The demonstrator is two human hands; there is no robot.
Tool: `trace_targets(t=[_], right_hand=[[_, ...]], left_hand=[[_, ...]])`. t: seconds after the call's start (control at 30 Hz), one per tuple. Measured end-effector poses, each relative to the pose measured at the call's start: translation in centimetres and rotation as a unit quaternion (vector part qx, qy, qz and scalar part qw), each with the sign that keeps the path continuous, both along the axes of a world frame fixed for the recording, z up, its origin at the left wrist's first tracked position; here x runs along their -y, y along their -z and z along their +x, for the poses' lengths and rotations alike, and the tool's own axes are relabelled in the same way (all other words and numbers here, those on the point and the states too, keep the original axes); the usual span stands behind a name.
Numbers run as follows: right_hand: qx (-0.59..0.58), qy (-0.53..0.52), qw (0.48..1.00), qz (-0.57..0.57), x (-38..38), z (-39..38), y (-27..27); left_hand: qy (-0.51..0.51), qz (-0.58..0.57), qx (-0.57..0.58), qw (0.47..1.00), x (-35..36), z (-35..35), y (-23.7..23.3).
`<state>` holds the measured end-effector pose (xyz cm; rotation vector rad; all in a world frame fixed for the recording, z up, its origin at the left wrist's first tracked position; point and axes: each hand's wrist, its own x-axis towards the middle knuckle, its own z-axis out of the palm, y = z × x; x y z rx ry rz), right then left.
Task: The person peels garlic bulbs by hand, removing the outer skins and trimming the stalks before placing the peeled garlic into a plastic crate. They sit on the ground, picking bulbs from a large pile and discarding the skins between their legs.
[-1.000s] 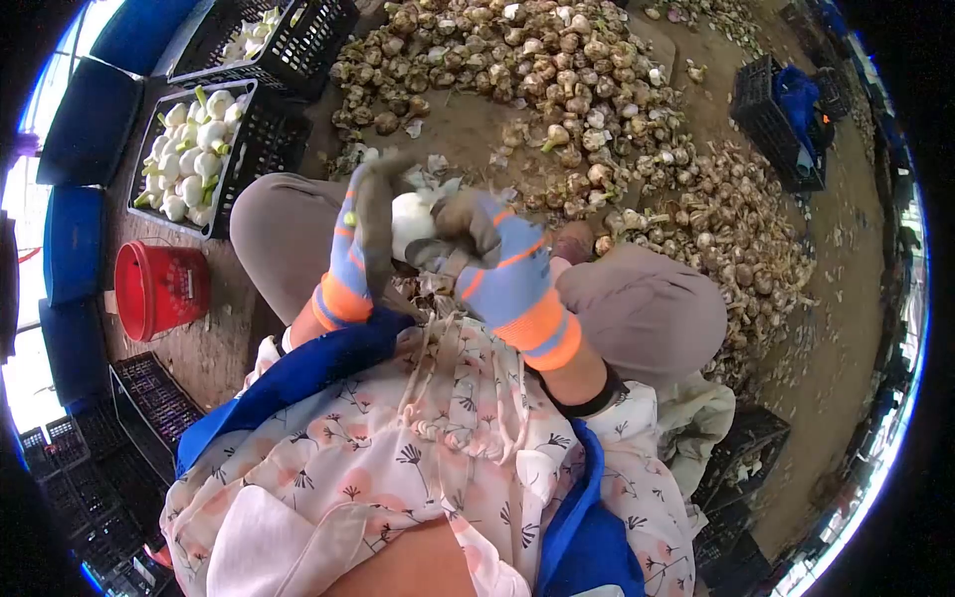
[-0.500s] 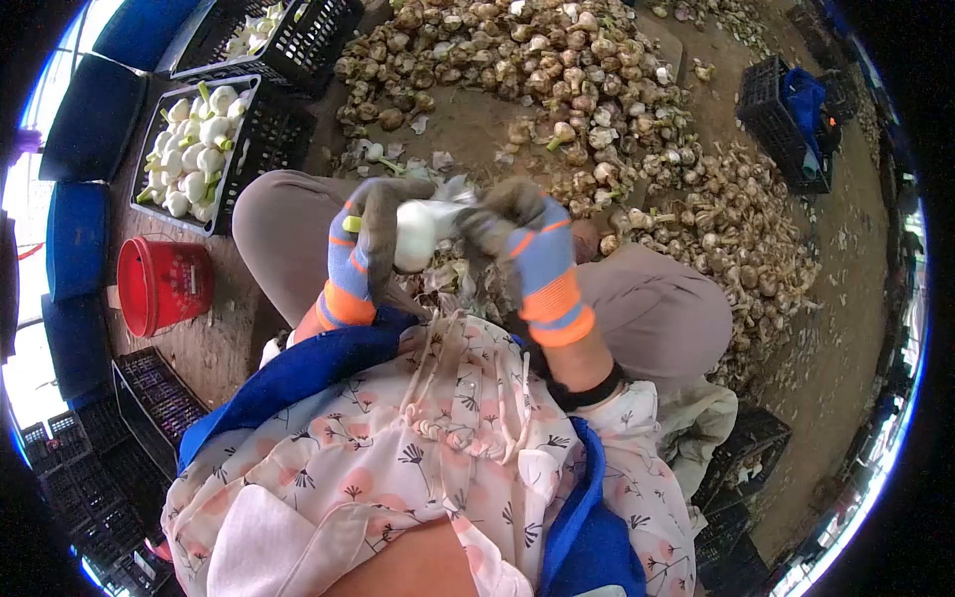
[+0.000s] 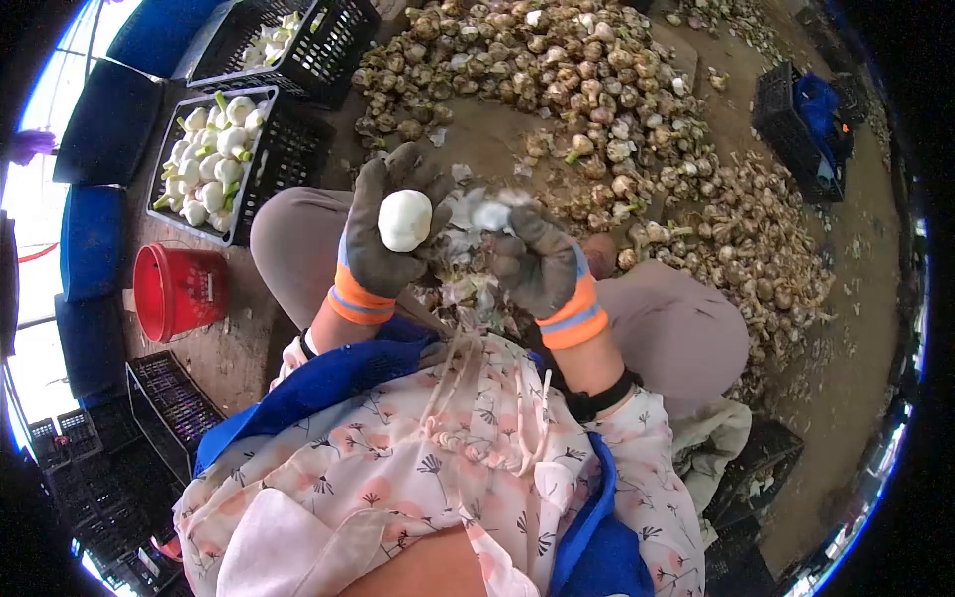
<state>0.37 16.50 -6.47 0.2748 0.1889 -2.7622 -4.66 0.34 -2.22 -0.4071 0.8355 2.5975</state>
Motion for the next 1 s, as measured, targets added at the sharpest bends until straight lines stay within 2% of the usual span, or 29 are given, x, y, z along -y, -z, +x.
trace_targets(t=[0.07,0.1,0.13,0.17,0.2,0.23,0.27,0.3,0.37,0.4,0.43,0.47,0.5,0.53,0.57,0.6,0.63,0.67,0.73,0.77,0.8,0.83,0.87,0.93,0.97,1.0], right_hand=[[0.061,0.020,0.980,0.190,-0.2,0.9,1.6],[0.060,0.020,0.980,0.188,-0.4,0.8,2.9],[0.021,-0.072,0.935,0.346,-0.6,0.5,4.4],[-0.018,-0.161,0.855,0.492,-0.8,0.2,5.2],[-0.069,-0.271,0.600,0.750,0.4,-0.8,2.5],[-0.156,-0.257,0.401,0.865,1.0,-0.8,3.4],[-0.231,-0.234,0.175,0.928,1.2,-0.7,4.9],[-0.222,-0.240,0.172,0.929,1.4,-1.4,5.9],[-0.185,-0.417,0.353,0.817,1.1,-4.4,8.4],[-0.177,-0.419,0.352,0.818,0.5,-5.4,11.4],[-0.119,-0.424,0.355,0.825,-0.1,-6.6,15.3],[-0.062,-0.427,0.356,0.829,-0.6,-8.0,16.5],[-0.057,-0.427,0.355,0.830,-1.9,-9.3,17.6],[0.035,-0.359,0.383,0.850,-3.0,-10.4,17.4],[0.126,-0.287,0.404,0.859,-4.2,-11.6,17.6],[0.141,-0.221,0.390,0.883,-5.4,-12.9,19.0],[0.153,-0.157,0.373,0.902,-6.6,-14.2,20.6],[0.192,-0.169,0.409,0.876,-7.7,-16.2,20.8],[0.197,-0.159,0.402,0.880,-9.0,-19.2,22.8],[0.195,-0.160,0.405,0.879,-9.4,-20.4,24.2],[0.195,-0.153,0.386,0.889,-9.6,-21.3,25.8],[0.194,-0.148,0.366,0.898,-9.8,-21.7,27.4],[0.193,-0.150,0.367,0.898,-10.0,-21.8,28.4],[0.182,-0.098,0.432,0.878,-10.9,-21.5,30.2],[0.190,-0.007,0.544,0.817,-12.1,-21.0,36.0],[0.206,0.069,0.647,0.731,-11.5,-21.0,34.0]], left_hand=[[-0.009,0.028,0.012,0.999,0.7,-1.1,0.3],[-0.017,0.060,0.026,0.998,1.1,-1.7,0.4],[-0.018,0.059,0.025,0.998,1.5,-2.5,0.1],[-0.017,0.039,0.024,0.999,1.8,-3.5,-0.4],[-0.014,0.021,0.025,0.999,2.3,-4.8,-0.6],[0.016,-0.057,-0.059,0.997,4.6,-7.9,1.8],[-0.010,0.044,-0.119,0.992,4.6,-9.8,-0.4],[-0.031,-0.019,-0.145,0.989,8.5,-14.0,0.3],[-0.028,0.006,-0.141,0.990,9.1,-14.9,-2.3],[-0.031,0.025,-0.145,0.989,9.0,-15.2,-5.0],[-0.036,0.043,-0.150,0.987,8.8,-15.4,-7.6],[-0.042,0.061,-0.156,0.985,8.2,-15.3,-9.5],[-0.096,-0.052,-0.118,0.987,6.5,-14.1,-9.6],[0.123,0.095,-0.179,0.972,7.2,-13.6,-7.6],[0.102,0.155,-0.168,0.968,5.0,-12.9,-6.5],[-0.013,-0.019,-0.067,0.997,2.9,-11.8,-6.2],[-0.003,-0.059,-0.042,0.997,1.9,-11.7,-5.7],[-0.008,-0.059,-0.032,0.998,1.4,-11.8,-5.5],[0.090,-0.003,-0.039,0.995,0.9,-12.5,-5.7],[0.096,-0.067,-0.026,0.993,0.5,-12.7,-6.0],[0.100,-0.130,-0.011,0.986,0.3,-12.8,-6.1],[0.123,-0.074,-0.060,0.988,0.7,-12.7,-5.0],[0.121,-0.076,-0.058,0.988,0.5,-12.7,-5.0],[0.185,-0.229,-0.054,0.954,0.0,-12.6,-5.6],[0.176,-0.135,-0.030,0.975,0.1,-12.6,-5.3],[0.173,-0.135,-0.033,0.975,0.0,-12.5,-5.3]])
